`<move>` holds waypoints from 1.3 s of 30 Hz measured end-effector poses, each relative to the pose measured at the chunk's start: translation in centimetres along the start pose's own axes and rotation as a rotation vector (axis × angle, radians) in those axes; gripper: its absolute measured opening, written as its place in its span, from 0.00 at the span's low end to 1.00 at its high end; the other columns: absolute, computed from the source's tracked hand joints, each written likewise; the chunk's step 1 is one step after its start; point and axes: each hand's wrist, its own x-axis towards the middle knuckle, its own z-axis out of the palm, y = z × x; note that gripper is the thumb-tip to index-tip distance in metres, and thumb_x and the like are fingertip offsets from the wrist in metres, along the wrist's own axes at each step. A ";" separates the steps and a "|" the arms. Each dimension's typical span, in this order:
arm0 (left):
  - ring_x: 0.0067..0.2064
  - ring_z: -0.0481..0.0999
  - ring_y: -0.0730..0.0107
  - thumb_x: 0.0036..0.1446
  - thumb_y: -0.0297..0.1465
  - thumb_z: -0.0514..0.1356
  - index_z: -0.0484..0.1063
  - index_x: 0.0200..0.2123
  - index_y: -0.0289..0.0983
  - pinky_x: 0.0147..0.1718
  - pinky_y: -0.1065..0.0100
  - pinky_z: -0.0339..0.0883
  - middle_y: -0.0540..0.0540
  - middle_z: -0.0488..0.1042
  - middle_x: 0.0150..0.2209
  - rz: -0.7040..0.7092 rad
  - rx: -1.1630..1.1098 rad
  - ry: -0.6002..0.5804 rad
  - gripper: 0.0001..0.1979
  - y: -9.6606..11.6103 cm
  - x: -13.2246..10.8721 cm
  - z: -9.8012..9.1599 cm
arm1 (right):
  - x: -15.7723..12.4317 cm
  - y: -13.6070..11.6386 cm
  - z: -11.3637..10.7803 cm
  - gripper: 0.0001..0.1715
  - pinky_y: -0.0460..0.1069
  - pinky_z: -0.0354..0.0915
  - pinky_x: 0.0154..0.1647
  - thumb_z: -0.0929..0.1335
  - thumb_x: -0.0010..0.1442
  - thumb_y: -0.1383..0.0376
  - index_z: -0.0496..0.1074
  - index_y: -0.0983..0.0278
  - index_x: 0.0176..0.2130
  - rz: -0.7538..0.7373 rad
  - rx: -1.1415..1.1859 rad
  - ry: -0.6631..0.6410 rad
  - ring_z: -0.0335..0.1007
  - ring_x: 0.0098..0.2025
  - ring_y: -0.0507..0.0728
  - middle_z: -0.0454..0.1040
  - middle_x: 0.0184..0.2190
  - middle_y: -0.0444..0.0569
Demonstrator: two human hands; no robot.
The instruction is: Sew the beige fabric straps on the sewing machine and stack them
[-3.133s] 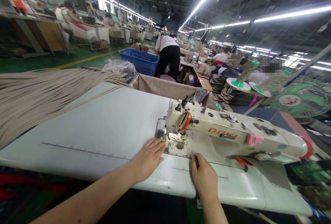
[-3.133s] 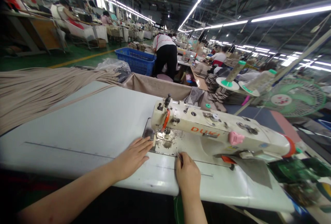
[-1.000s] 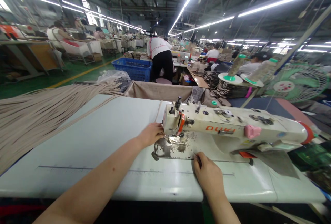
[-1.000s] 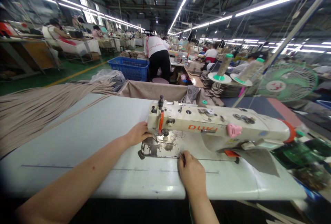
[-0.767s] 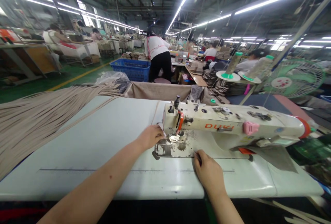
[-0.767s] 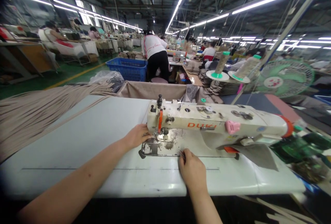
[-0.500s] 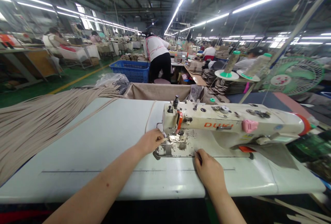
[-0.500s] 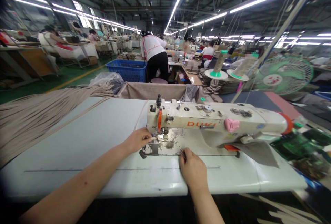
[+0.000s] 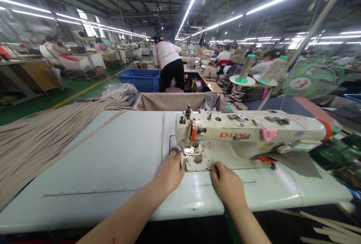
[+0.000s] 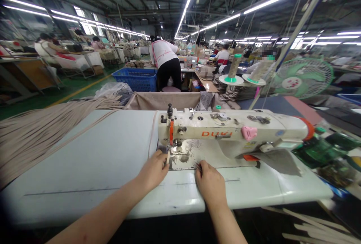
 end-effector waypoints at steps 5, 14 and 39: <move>0.43 0.80 0.56 0.59 0.32 0.59 0.68 0.56 0.33 0.46 0.61 0.74 0.36 0.73 0.48 -0.012 0.050 -0.009 0.22 1.5 -1.3 1.3 | -0.1 0.1 0.1 0.06 0.49 0.54 0.32 0.64 0.67 0.64 0.71 0.60 0.39 -0.007 0.014 0.009 0.73 0.32 0.56 0.78 0.29 0.46; 0.48 0.80 0.52 0.63 0.36 0.57 0.62 0.62 0.29 0.50 0.61 0.74 0.29 0.71 0.54 0.046 0.057 -0.039 0.28 1.4 -3.8 2.7 | -0.7 0.5 -0.1 0.09 0.50 0.60 0.38 0.63 0.64 0.64 0.73 0.61 0.39 0.016 0.289 0.027 0.73 0.36 0.58 0.79 0.33 0.49; 0.57 0.75 0.53 0.69 0.30 0.48 0.71 0.52 0.34 0.57 0.55 0.71 0.35 0.74 0.54 0.623 0.139 0.021 0.16 -4.8 -3.1 3.6 | -21.9 23.3 1.6 0.22 0.57 0.68 0.52 0.69 0.65 0.49 0.74 0.65 0.44 1.381 0.370 0.519 0.75 0.45 0.58 0.78 0.43 0.50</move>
